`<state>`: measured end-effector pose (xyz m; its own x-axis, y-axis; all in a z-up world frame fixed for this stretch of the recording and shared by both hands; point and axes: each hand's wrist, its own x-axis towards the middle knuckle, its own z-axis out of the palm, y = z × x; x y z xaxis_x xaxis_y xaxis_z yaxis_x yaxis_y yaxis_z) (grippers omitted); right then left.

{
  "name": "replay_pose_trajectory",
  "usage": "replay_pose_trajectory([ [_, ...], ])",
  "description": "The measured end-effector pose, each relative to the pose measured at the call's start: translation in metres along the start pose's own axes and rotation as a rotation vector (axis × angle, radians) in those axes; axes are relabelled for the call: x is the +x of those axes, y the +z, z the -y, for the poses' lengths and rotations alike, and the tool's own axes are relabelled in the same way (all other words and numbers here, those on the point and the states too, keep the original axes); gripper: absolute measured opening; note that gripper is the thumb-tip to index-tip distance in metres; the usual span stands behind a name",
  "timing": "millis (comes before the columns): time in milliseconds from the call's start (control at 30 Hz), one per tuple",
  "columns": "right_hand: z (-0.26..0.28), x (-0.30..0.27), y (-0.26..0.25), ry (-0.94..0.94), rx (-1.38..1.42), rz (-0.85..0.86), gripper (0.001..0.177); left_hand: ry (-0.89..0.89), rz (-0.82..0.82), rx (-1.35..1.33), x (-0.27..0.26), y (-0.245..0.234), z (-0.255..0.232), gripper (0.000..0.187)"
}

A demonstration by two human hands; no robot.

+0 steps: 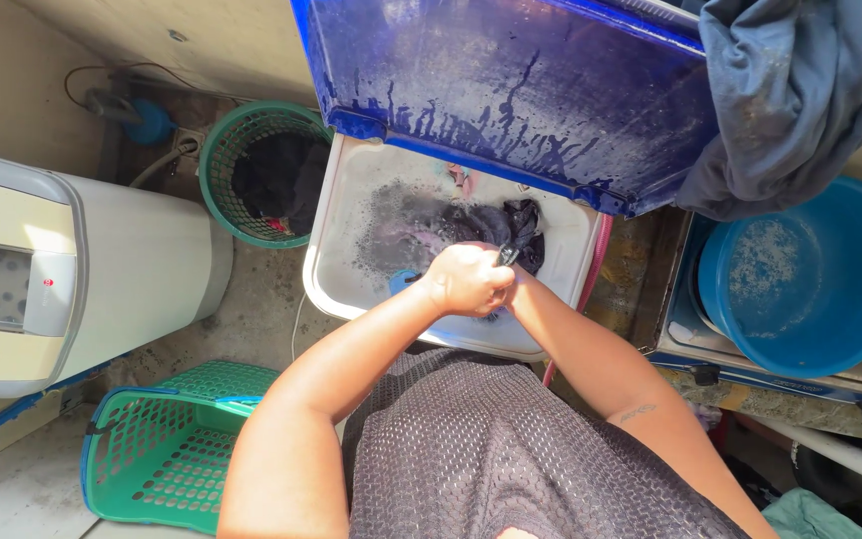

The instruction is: The person washes clothes in a tub of soapy water by scrubbing and wringing the garments by hand.

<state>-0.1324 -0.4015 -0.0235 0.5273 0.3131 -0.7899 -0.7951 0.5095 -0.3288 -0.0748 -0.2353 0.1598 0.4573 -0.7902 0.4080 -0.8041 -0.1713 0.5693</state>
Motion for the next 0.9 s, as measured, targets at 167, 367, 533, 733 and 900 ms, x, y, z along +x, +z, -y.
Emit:
replay_pose_trajectory([
  [167,0.011,-0.014,0.019,0.063,-0.608,-0.053,0.047,0.011,0.111,-0.19,-0.015,0.016,0.006,0.007],
  [367,0.079,-0.041,0.086,-0.02,-0.547,-0.168,0.058,-0.741,-0.703,-0.338,-0.046,0.024,0.064,0.007],
  [533,0.073,0.002,0.09,-0.141,-0.405,-0.027,0.071,-0.996,-1.319,-0.331,-0.103,-0.054,0.129,0.012],
  [733,0.004,0.077,0.002,-0.262,-1.245,-0.367,0.059,-1.272,-1.667,-0.756,-0.146,-0.157,0.184,0.027],
  [900,-0.033,0.154,-0.02,-0.823,-1.947,-0.117,0.035,-1.534,-0.715,-0.292,-0.172,-0.101,0.195,0.062],
])
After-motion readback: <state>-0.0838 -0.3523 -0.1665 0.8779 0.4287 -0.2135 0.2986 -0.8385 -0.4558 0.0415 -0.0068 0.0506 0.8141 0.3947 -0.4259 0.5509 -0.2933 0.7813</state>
